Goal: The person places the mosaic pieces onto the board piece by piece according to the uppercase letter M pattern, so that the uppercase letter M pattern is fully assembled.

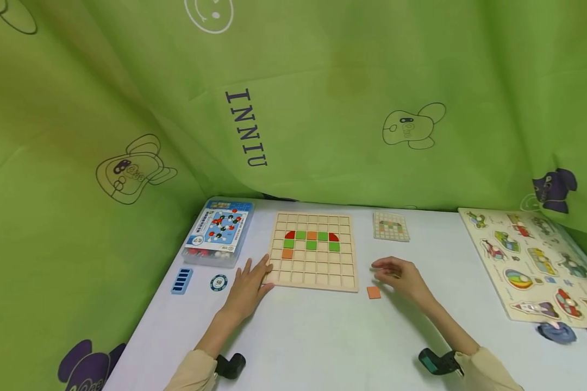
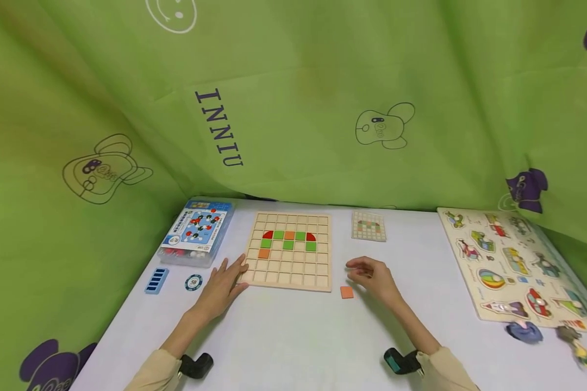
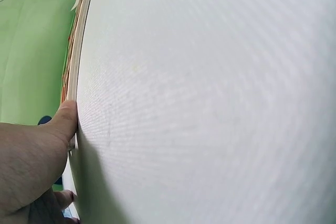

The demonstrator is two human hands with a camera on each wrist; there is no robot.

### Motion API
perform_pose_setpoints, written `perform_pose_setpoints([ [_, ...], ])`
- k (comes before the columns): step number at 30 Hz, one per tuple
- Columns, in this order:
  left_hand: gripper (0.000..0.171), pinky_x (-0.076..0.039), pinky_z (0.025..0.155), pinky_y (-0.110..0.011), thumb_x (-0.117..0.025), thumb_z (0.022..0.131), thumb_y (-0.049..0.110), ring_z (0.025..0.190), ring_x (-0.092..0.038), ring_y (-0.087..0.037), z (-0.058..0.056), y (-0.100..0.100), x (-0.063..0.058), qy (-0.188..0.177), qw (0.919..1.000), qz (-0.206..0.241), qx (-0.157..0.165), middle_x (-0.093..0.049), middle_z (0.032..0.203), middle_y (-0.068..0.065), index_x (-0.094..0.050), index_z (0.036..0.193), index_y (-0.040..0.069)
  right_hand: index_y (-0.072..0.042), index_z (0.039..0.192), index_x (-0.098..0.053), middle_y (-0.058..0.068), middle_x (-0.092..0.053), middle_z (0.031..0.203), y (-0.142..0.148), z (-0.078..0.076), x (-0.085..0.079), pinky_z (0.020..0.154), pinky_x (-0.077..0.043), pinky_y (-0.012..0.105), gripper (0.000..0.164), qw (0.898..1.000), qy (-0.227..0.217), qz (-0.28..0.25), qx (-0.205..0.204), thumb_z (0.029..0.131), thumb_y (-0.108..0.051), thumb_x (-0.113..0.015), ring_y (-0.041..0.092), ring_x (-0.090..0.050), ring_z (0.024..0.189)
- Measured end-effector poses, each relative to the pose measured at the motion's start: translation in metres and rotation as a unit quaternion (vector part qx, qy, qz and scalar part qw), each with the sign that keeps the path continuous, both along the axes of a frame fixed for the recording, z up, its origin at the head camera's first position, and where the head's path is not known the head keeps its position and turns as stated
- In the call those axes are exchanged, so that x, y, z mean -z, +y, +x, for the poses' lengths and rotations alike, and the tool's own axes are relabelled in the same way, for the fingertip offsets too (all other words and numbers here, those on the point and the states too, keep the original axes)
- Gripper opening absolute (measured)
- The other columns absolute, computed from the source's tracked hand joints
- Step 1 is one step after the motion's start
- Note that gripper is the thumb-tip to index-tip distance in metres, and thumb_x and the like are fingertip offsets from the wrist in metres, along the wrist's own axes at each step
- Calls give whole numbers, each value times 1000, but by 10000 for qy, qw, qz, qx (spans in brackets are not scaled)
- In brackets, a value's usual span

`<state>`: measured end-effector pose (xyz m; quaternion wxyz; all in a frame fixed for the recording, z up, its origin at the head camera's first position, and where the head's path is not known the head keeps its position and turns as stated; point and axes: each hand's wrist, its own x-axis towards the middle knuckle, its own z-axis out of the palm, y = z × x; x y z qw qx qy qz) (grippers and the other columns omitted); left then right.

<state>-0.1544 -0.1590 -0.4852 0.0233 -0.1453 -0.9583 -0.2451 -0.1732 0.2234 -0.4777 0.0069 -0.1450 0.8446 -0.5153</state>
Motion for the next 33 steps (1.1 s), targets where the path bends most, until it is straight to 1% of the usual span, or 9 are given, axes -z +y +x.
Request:
perform_pose_setpoints([
  [3,42,-18,106,-69,-61,94,23,137,-23,-51,0,-1,0,-4,10000,-6,-6,-33,153,-12,-54,132,7,7,109,-64,18,-68,98,6,15,6,73,-53,18,28,9996,170,80,-216,83,3,-71,9,-64,81],
  [6,42,-18,105,-70,-62,94,23,137,-22,-51,0,-1,-1,29,10000,13,-6,-33,153,-12,-54,132,7,4,109,-64,13,-68,96,6,26,11,69,-54,20,32,9985,415,239,-266,79,4,-74,6,-62,79],
  [10,42,-18,105,-70,-62,94,23,136,-23,-52,0,-1,-1,57,10000,20,-5,-34,153,-12,-54,132,7,0,104,-66,5,-69,91,2,33,16,64,-54,21,31,9950,842,533,-62,76,4,-76,3,-59,76],
  [14,43,-17,106,-70,-61,94,23,136,-23,-51,0,0,0,-8,10000,7,8,-33,153,-12,-53,133,6,-3,99,-68,-1,-67,84,-1,35,20,61,-52,20,27,9932,955,642,180,75,4,-77,3,-56,72],
  [17,43,-17,106,-70,-61,94,23,136,-23,-51,1,0,-2,-29,10000,1,4,-33,153,-12,-53,133,6,-2,99,-68,1,-68,86,-3,35,18,63,-53,20,25,9958,711,453,346,77,1,-77,4,-58,72],
  [20,43,-18,106,-70,-61,94,22,136,-23,-52,1,0,-3,-8,10000,-28,-1,-33,153,-13,-53,132,6,1,101,-67,10,-70,92,-6,33,14,64,-54,19,24,9968,485,136,627,79,2,-75,7,-62,74],
  [23,42,-18,105,-70,-61,94,22,136,-23,-52,1,0,-3,6,10000,-28,26,-33,153,-13,-53,132,5,5,103,-66,19,-69,99,-10,29,10,65,-54,17,23,9948,342,-100,959,80,4,-73,13,-67,77],
  [26,42,-18,105,-70,-61,94,21,135,-24,-53,1,0,-3,15,10000,-16,49,-33,152,-14,-53,132,4,8,104,-66,22,-68,102,-15,24,6,67,-53,14,24,9924,216,-195,1196,81,4,-72,20,-69,80],
  [33,42,-18,105,-70,-60,94,22,135,-24,-53,1,0,-1,22,10000,-20,44,-33,153,-13,-53,132,4,9,107,-64,26,-66,107,-29,8,0,67,-51,12,26,9899,-87,-281,1388,83,4,-71,24,-70,85],
])
